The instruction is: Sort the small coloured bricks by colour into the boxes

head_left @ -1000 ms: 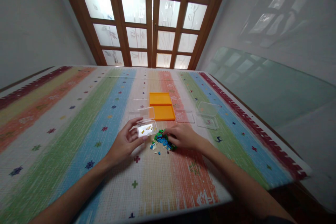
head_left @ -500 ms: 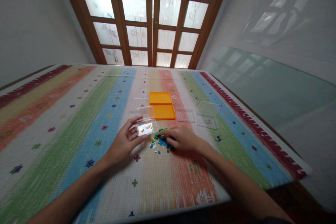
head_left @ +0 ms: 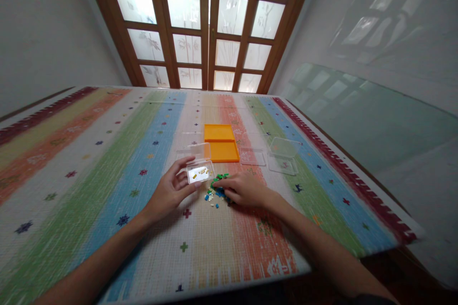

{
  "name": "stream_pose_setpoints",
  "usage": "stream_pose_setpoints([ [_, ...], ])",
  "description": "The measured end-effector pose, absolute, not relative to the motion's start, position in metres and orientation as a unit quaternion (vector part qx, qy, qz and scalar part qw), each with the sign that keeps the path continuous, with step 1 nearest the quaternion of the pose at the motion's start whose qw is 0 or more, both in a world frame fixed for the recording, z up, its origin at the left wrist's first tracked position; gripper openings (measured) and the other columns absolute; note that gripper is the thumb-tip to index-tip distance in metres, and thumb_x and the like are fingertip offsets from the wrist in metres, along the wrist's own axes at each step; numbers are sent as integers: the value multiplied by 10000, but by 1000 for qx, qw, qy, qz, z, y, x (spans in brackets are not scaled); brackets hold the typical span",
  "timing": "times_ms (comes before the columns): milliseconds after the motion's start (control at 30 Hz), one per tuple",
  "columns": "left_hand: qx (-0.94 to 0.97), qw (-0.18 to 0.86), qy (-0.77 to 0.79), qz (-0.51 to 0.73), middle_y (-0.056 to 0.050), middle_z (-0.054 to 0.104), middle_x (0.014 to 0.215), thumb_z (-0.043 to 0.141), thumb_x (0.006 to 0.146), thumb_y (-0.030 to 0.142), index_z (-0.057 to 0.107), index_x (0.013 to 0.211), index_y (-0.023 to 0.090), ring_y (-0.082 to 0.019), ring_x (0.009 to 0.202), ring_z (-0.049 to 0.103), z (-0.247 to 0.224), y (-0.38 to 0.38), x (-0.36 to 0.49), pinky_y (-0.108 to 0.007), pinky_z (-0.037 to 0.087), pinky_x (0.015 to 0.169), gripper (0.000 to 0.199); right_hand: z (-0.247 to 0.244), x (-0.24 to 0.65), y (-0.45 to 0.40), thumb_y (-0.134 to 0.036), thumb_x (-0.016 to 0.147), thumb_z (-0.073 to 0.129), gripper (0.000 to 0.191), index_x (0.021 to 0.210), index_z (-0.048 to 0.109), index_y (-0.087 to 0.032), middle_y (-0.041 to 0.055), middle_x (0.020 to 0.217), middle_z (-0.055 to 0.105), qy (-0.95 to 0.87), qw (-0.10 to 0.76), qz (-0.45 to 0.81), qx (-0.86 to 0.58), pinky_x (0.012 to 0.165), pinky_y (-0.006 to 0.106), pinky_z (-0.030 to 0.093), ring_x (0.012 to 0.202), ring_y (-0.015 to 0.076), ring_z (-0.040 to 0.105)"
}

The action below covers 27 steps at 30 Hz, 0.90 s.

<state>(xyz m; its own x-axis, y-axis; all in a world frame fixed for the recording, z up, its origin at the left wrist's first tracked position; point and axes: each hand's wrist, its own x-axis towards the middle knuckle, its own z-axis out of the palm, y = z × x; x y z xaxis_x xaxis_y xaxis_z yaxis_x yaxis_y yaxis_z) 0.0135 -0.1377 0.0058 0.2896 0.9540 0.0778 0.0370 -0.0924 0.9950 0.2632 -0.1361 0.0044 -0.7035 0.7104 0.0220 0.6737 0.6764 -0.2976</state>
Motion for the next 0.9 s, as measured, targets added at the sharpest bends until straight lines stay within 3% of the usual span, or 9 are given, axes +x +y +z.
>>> stream_pose_setpoints([
  [100, 602, 525, 417, 433, -114, 600, 1408, 805, 773, 365, 555, 1335, 249, -270, 1170, 668, 6, -138, 14, -446, 550, 1047, 626, 3, 263, -136, -123, 901, 521, 349, 1147, 751, -215, 80, 1014, 793, -916, 74, 144, -367, 694, 249, 437, 803, 167, 692],
  [300, 599, 533, 407, 438, -112, 574, 1428, 802, 786, 354, 551, 1328, 255, -271, 1191, 656, 2, -136, 12, -452, 547, 1059, 606, 1, 263, -137, -129, 900, 518, 428, 1271, 704, -234, 74, 1028, 793, -912, 81, 133, -380, 697, 257, 446, 794, 175, 690],
  [467, 596, 533, 409, 440, -106, 567, 1434, 809, 778, 353, 554, 1315, 256, -259, 1159, 664, 2, -135, 12, -450, 553, 1052, 603, 1, 259, -138, -117, 902, 517, 352, 1154, 746, -208, 82, 1031, 789, -924, 79, 133, -350, 752, 256, 459, 855, 171, 695],
  [567, 598, 525, 416, 441, -99, 581, 1412, 812, 775, 355, 563, 1315, 256, -253, 1144, 667, 3, -135, 12, -459, 544, 1062, 603, 1, 261, -138, -116, 902, 516, 378, 1200, 729, -205, 81, 1059, 790, -918, 84, 141, -361, 744, 259, 463, 854, 174, 705],
  [900, 606, 487, 421, 468, -96, 625, 1392, 815, 774, 362, 595, 1287, 256, -276, 1177, 672, 13, -133, 5, -440, 577, 1032, 568, -4, 283, -141, -139, 937, 513, 321, 1134, 755, -212, 58, 1062, 801, -889, 171, 159, -393, 803, 264, 501, 866, 163, 741],
])
